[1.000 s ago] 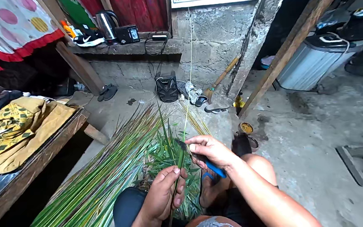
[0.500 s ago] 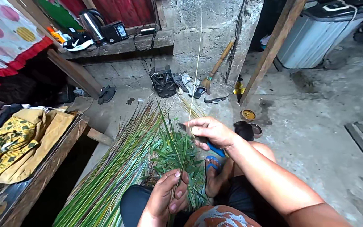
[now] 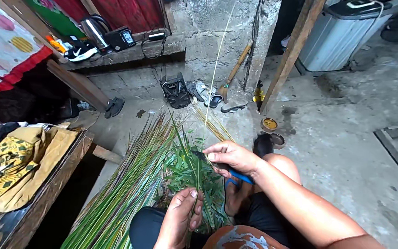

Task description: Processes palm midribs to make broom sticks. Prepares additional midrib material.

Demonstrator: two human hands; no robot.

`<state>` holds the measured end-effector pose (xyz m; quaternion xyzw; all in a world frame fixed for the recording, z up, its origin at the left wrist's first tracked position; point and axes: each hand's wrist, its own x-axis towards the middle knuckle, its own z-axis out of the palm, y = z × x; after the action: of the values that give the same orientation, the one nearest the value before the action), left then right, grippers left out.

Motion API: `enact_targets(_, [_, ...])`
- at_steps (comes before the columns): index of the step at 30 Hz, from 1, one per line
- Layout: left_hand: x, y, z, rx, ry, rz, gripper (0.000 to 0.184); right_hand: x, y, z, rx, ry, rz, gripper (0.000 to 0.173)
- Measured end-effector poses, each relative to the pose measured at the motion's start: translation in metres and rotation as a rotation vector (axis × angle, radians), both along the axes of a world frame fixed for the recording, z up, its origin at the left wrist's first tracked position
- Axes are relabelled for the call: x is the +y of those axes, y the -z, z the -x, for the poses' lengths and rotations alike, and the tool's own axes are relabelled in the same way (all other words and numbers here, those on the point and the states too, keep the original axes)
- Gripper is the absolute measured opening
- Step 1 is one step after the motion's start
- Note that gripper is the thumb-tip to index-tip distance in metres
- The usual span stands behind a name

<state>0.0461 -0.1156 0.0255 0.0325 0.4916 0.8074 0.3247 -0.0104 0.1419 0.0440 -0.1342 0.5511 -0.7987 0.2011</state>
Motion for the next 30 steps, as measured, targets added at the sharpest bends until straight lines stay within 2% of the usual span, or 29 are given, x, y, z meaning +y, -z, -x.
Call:
enact_targets(13, [-0.001,-0.001,-0.013,0.047,-0.040,0.100,0.028,0.007,-0.006,0.014,0.044,0.131,-0.078,0.029])
enact_targets(18, [-0.009,-0.001,-0.015,-0.011,-0.020,-0.005,0.029,0.002,-0.013,0.025,0.159,0.089,-0.143,0.028])
enact_targets(21, [-0.015,0.000,-0.018,-0.069,0.054,-0.116,0.027,0.002,-0.020,0.039,0.220,0.134,-0.168,0.029])
enact_targets(24, [-0.020,0.005,-0.024,-0.093,0.087,-0.140,0.026,0.009,-0.033,0.056,0.170,0.218,-0.140,0.027])
enact_targets(27, [-0.024,0.013,-0.024,-0.066,0.007,-0.128,0.025,0.010,-0.040,0.068,0.073,0.266,-0.074,0.028])
enact_targets(30, [-0.024,0.018,-0.011,0.072,-0.086,0.000,0.021,0.000,-0.031,0.066,0.010,0.144,-0.095,0.032])
